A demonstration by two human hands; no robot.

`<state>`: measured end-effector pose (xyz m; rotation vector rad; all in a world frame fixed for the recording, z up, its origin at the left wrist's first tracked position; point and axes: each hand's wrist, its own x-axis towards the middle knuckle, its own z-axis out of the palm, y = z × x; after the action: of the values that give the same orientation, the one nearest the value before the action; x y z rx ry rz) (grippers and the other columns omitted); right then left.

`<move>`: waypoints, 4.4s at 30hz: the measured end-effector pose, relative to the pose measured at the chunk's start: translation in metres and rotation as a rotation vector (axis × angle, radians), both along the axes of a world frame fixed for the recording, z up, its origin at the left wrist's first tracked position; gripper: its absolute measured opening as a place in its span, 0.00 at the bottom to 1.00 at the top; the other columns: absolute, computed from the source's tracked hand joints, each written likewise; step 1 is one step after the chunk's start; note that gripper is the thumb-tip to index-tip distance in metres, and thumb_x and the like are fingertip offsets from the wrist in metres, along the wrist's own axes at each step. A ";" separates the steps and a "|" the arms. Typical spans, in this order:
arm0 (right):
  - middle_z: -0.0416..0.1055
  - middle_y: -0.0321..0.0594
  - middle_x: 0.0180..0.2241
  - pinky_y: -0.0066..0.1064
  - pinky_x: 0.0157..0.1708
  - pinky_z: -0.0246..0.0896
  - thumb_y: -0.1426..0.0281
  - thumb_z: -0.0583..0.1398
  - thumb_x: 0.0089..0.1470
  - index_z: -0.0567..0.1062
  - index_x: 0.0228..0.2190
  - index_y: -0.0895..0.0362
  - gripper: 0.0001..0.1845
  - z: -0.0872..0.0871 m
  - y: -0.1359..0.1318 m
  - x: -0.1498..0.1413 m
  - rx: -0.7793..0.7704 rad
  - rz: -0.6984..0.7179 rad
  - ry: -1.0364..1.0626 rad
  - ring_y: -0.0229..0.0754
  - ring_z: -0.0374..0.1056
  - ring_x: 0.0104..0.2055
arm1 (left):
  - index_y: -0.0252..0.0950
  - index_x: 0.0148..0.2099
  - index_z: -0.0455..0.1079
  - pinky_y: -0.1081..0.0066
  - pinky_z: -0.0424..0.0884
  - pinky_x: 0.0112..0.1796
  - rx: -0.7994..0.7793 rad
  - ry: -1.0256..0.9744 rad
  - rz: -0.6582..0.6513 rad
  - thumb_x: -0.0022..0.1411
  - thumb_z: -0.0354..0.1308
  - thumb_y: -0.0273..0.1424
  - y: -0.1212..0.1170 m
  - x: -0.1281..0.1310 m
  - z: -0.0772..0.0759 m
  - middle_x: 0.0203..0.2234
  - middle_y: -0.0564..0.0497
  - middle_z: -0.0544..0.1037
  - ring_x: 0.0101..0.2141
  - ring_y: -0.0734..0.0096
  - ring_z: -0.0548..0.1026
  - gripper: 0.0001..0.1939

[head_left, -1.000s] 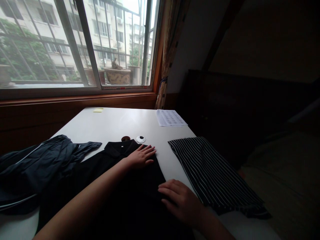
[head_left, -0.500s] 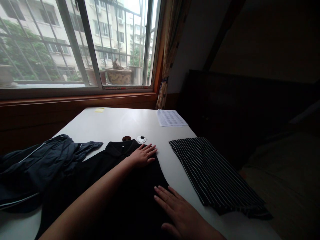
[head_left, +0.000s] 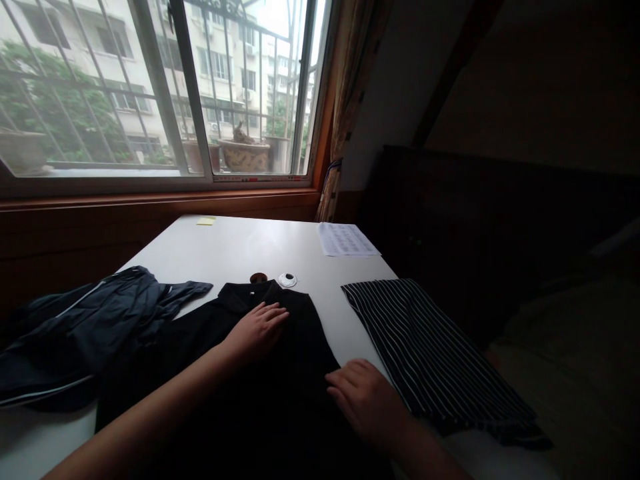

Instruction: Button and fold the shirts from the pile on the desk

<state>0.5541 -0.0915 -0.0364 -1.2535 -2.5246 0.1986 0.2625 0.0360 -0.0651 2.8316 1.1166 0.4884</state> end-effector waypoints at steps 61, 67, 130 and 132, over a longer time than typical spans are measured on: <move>0.65 0.47 0.63 0.43 0.66 0.52 0.57 0.54 0.67 0.69 0.59 0.58 0.26 -0.036 0.072 -0.200 0.098 0.611 0.028 0.51 0.55 0.67 | 0.38 0.38 0.70 0.67 0.68 0.41 -0.207 -0.001 0.531 0.64 0.49 0.40 -0.008 -0.230 0.052 0.35 0.48 0.76 0.37 0.62 0.74 0.13; 0.64 0.45 0.64 0.45 0.66 0.51 0.57 0.55 0.66 0.68 0.60 0.56 0.26 -0.036 0.074 -0.202 0.070 0.615 0.039 0.52 0.54 0.68 | 0.38 0.43 0.65 0.69 0.66 0.33 -0.218 -0.063 0.504 0.69 0.47 0.42 -0.017 -0.181 0.083 0.31 0.50 0.77 0.29 0.65 0.74 0.13; 0.70 0.48 0.52 0.43 0.57 0.59 0.72 0.63 0.55 0.67 0.59 0.55 0.30 -0.012 0.187 -0.264 -0.285 -0.069 0.364 0.51 0.65 0.55 | 0.49 0.67 0.59 0.70 0.73 0.41 -0.076 -0.217 0.456 0.68 0.50 0.24 -0.167 -0.193 -0.025 0.41 0.49 0.75 0.40 0.65 0.74 0.28; 0.67 0.48 0.55 0.45 0.60 0.54 0.69 0.63 0.57 0.70 0.55 0.54 0.23 -0.005 0.162 -0.257 -0.168 0.032 0.342 0.52 0.60 0.59 | 0.48 0.65 0.61 0.70 0.73 0.42 -0.063 -0.245 0.483 0.69 0.51 0.27 -0.166 -0.193 -0.026 0.40 0.49 0.75 0.39 0.65 0.74 0.25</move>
<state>0.2966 0.0709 -0.0419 -1.1262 -2.2694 0.5900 0.0695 -0.1304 -0.0909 2.3499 1.7194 0.7838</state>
